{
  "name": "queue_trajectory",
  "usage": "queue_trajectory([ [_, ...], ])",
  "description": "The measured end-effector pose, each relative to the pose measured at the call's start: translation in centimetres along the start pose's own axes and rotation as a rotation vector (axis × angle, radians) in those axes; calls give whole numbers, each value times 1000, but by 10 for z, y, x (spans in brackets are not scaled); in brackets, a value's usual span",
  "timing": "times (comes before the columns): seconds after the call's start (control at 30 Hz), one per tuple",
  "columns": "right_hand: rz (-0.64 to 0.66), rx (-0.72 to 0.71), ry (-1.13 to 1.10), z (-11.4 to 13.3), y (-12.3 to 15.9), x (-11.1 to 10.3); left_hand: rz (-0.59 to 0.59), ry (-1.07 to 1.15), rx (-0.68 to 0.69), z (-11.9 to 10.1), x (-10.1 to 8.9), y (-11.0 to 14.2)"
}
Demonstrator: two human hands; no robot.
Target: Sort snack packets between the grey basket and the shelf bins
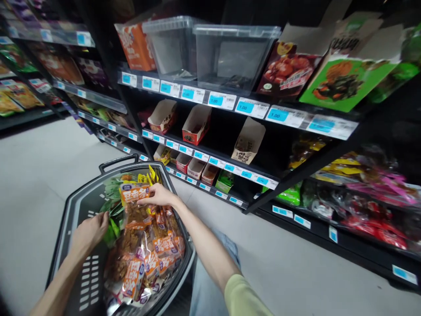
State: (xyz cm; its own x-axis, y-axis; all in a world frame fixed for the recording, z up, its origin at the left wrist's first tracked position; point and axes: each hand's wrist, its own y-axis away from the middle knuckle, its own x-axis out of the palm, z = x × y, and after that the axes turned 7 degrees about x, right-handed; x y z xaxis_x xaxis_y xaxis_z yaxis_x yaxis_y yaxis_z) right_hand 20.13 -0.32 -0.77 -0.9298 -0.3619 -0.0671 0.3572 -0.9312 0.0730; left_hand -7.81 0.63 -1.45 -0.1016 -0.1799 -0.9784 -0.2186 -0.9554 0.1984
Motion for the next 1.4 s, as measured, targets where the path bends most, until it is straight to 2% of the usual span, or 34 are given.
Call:
queue_trajectory([
  [0.2, 54, 31, -85, 8, -13, 25, 2, 4, -43, 26, 3, 12],
  [0.37, 71, 53, -147, 9, -19, 35, 6, 30, -53, 37, 5, 15],
  [0.63, -7, 77, -138, 8, -15, 41, -33, 70, -50, 33, -4, 23],
  [0.8, -13, 78, -92, 7, -14, 43, -56, 80, -47, 34, -2, 26],
  [1.13, -4, 103, -45, 10, -12, 45, -15, 96, -41, 35, -2, 25],
  [1.4, -110, 81, -15, 4, -9, 51, 25, 113, -19, 30, 0, 20],
])
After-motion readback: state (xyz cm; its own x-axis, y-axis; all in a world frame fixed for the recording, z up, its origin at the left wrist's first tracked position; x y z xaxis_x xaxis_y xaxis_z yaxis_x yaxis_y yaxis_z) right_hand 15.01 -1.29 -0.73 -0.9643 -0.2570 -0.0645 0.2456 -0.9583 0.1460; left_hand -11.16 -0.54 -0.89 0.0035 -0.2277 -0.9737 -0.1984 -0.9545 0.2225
